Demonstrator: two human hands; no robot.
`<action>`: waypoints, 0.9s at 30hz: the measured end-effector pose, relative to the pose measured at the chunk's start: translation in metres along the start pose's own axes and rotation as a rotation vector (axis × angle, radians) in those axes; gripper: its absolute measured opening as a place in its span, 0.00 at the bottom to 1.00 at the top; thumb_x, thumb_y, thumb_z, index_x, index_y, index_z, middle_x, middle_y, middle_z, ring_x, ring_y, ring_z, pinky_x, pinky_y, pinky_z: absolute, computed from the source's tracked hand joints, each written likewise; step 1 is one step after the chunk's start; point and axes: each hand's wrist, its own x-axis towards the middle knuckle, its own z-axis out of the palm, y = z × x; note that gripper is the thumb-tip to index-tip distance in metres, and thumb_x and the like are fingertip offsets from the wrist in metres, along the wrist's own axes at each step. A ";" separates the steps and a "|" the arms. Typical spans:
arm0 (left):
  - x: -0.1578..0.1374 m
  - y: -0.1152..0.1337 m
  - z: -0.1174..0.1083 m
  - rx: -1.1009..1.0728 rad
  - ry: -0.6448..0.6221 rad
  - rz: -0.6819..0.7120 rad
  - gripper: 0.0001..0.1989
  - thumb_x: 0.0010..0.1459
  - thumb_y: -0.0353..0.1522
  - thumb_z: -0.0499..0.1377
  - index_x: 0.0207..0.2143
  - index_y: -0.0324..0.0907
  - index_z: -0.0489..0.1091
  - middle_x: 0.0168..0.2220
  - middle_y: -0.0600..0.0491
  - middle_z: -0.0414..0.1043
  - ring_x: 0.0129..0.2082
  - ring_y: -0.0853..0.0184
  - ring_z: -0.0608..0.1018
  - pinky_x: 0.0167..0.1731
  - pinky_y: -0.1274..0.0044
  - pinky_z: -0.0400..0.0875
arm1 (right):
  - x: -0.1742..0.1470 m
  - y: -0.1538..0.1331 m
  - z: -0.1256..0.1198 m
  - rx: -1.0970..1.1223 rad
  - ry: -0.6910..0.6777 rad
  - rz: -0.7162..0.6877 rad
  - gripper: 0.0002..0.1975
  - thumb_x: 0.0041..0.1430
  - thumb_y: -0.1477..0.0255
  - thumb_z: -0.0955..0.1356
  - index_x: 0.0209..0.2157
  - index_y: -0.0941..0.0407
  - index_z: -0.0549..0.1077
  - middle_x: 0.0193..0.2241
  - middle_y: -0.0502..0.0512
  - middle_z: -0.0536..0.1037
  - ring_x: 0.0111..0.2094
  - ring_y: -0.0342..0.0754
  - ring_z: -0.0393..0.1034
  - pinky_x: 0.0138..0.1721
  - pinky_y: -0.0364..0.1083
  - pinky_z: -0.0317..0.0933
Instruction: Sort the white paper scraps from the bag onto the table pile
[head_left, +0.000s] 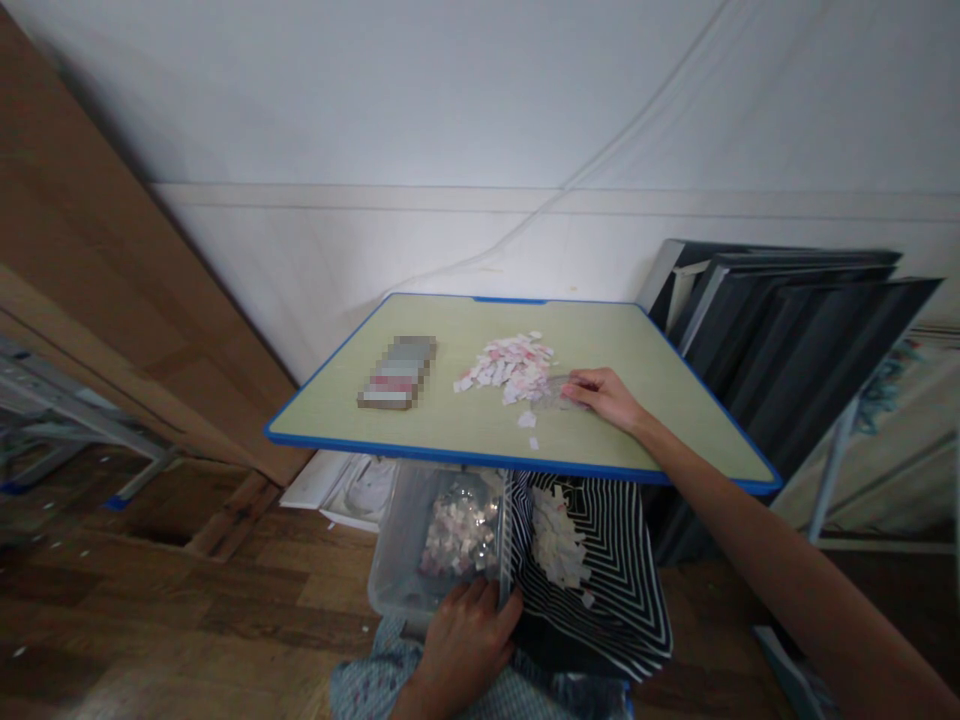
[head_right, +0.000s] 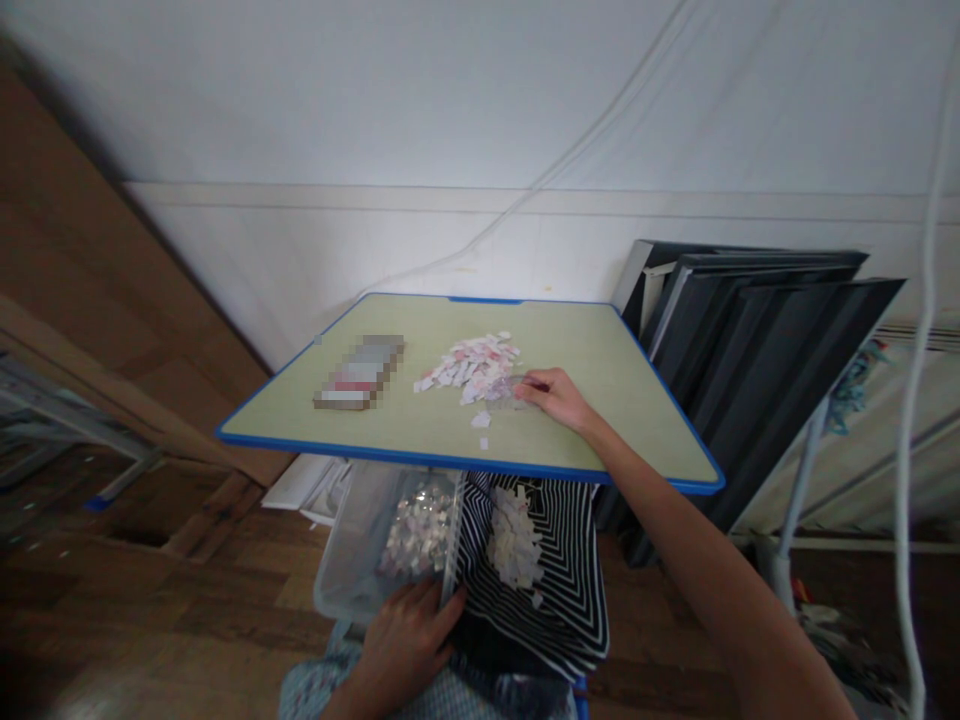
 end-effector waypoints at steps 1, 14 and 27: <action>0.000 0.000 0.000 0.002 0.003 0.001 0.21 0.51 0.28 0.56 0.49 0.42 0.60 0.37 0.48 0.68 0.37 0.60 0.70 0.36 0.71 0.66 | 0.000 0.000 -0.001 -0.010 -0.006 -0.004 0.18 0.45 0.59 0.65 0.14 0.58 0.61 0.12 0.45 0.58 0.16 0.37 0.51 0.19 0.40 0.44; 0.000 -0.001 0.001 0.014 -0.006 0.006 0.21 0.51 0.28 0.57 0.49 0.42 0.60 0.37 0.48 0.68 0.37 0.60 0.70 0.35 0.70 0.67 | -0.007 -0.001 -0.010 0.021 -0.058 0.020 0.17 0.46 0.59 0.65 0.18 0.60 0.66 0.14 0.47 0.60 0.18 0.38 0.53 0.20 0.41 0.45; 0.000 -0.001 0.004 -0.007 0.042 0.004 0.21 0.50 0.28 0.57 0.48 0.43 0.60 0.36 0.48 0.68 0.36 0.59 0.70 0.34 0.70 0.67 | -0.007 0.001 -0.009 -0.123 0.001 -0.062 0.19 0.47 0.60 0.65 0.14 0.58 0.58 0.14 0.45 0.54 0.18 0.37 0.48 0.20 0.41 0.43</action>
